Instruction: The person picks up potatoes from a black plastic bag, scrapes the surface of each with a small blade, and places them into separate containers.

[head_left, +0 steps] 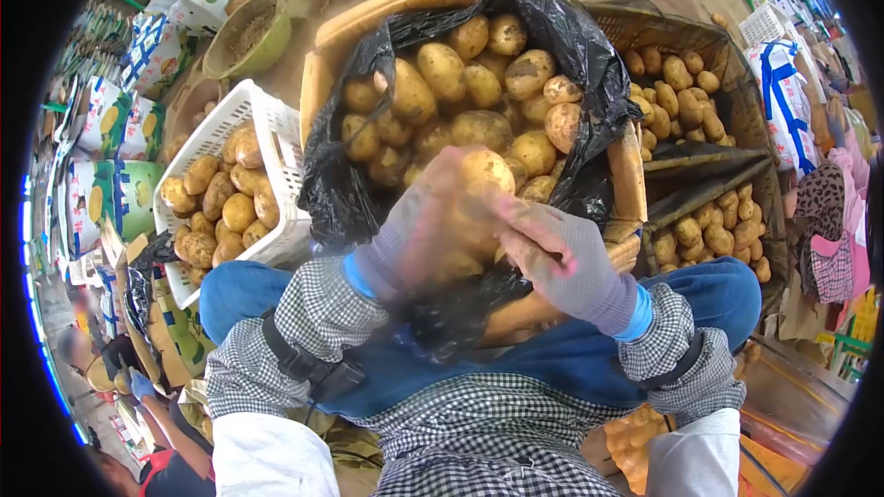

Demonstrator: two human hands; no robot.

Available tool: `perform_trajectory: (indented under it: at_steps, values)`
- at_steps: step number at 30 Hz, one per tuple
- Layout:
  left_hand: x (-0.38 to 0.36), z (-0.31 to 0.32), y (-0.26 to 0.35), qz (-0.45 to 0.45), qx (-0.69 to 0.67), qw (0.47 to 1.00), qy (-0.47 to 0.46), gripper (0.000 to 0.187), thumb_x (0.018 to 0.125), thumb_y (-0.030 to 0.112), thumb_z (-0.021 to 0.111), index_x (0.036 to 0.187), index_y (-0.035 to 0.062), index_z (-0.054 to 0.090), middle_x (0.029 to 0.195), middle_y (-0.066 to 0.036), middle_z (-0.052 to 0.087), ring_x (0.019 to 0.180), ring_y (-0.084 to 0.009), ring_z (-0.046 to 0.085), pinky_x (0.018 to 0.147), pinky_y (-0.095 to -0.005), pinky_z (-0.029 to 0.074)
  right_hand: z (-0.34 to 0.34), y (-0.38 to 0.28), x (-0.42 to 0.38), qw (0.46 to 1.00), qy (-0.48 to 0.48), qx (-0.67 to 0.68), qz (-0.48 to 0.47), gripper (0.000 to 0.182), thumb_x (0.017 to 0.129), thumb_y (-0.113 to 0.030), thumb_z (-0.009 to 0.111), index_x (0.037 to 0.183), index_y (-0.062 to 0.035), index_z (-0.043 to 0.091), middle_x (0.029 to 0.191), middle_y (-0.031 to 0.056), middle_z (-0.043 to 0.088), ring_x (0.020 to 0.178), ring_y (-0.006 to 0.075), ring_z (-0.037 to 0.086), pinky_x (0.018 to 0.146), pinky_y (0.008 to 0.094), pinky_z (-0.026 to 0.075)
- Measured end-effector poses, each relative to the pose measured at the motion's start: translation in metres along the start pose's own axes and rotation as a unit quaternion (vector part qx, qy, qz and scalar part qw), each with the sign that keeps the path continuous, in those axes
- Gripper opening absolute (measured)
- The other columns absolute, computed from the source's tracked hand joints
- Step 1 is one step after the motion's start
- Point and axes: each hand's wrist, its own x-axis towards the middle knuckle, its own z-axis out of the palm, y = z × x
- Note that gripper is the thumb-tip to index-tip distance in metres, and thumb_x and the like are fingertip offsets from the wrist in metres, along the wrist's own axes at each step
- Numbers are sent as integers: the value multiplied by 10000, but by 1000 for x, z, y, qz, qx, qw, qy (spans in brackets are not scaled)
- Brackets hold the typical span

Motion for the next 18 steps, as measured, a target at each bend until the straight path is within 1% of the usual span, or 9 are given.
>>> perform_trajectory:
  at_steps: [2,4,5,7,10,11,14,15,18]
  values:
    - [-1,-4,0,-19,-11,1000,16,506,1031,429,411,1347,34,433,963,-71,629,770,-173,608,746,-302,516,-3,0,0,997,-4,39,64,414,938,-28,588,1350,-16,548,1199,101,653,795,86,583,687,231,508]
    - [-1,-7,-3,-11,49,999,18,517,1026,446,412,1349,45,446,1051,-79,623,892,-185,605,823,-331,519,-3,-4,9,990,34,95,95,417,926,-32,594,1342,-36,561,1116,96,677,808,126,616,705,260,524]
    - [1,-12,-5,11,127,992,16,537,1021,486,407,1353,68,464,1136,-76,611,1021,-186,593,887,-343,518,-2,-7,9,986,35,112,115,434,905,-35,609,1337,-68,574,1030,95,695,813,171,650,719,295,541]
    - [2,-24,-13,68,206,976,-10,553,1019,520,399,1359,92,482,1233,-75,596,1166,-192,571,963,-359,506,10,-1,6,997,32,-68,-32,455,871,-23,630,1318,-100,601,920,102,702,811,225,687,694,329,557]
    - [2,-42,-39,220,306,926,-10,538,1029,503,387,1366,95,483,1274,-75,585,1213,-203,541,1006,-376,473,9,-13,1,997,-20,-44,51,438,864,-30,641,1294,-114,622,918,116,696,774,249,686,659,316,558]
    - [4,-41,-49,306,394,866,36,532,1032,497,382,1367,97,485,1291,-73,579,1227,-204,532,1022,-385,458,9,2,0,997,37,-69,-17,394,878,16,628,1269,-31,612,1023,189,695,875,280,705,734,311,550]
    - [5,-28,-39,209,243,945,60,522,1035,494,376,1362,104,493,1314,-66,573,1233,-207,530,1040,-408,442,7,-7,7,997,54,-54,34,331,861,10,652,1190,-23,648,974,189,690,837,292,704,721,328,557]
    - [5,-26,-36,173,190,965,57,521,1034,494,378,1359,104,495,1313,-67,574,1231,-209,532,1039,-411,443,7,-12,4,992,-1,-130,4,280,856,-10,672,1136,-12,662,941,184,688,814,314,700,712,339,559]
    - [5,-19,-26,58,13,998,1,518,1031,497,382,1348,106,501,1311,-71,576,1225,-215,539,1035,-423,447,9,-18,4,992,-29,-120,19,291,855,-20,682,1144,1,653,965,185,693,809,317,695,697,320,558]
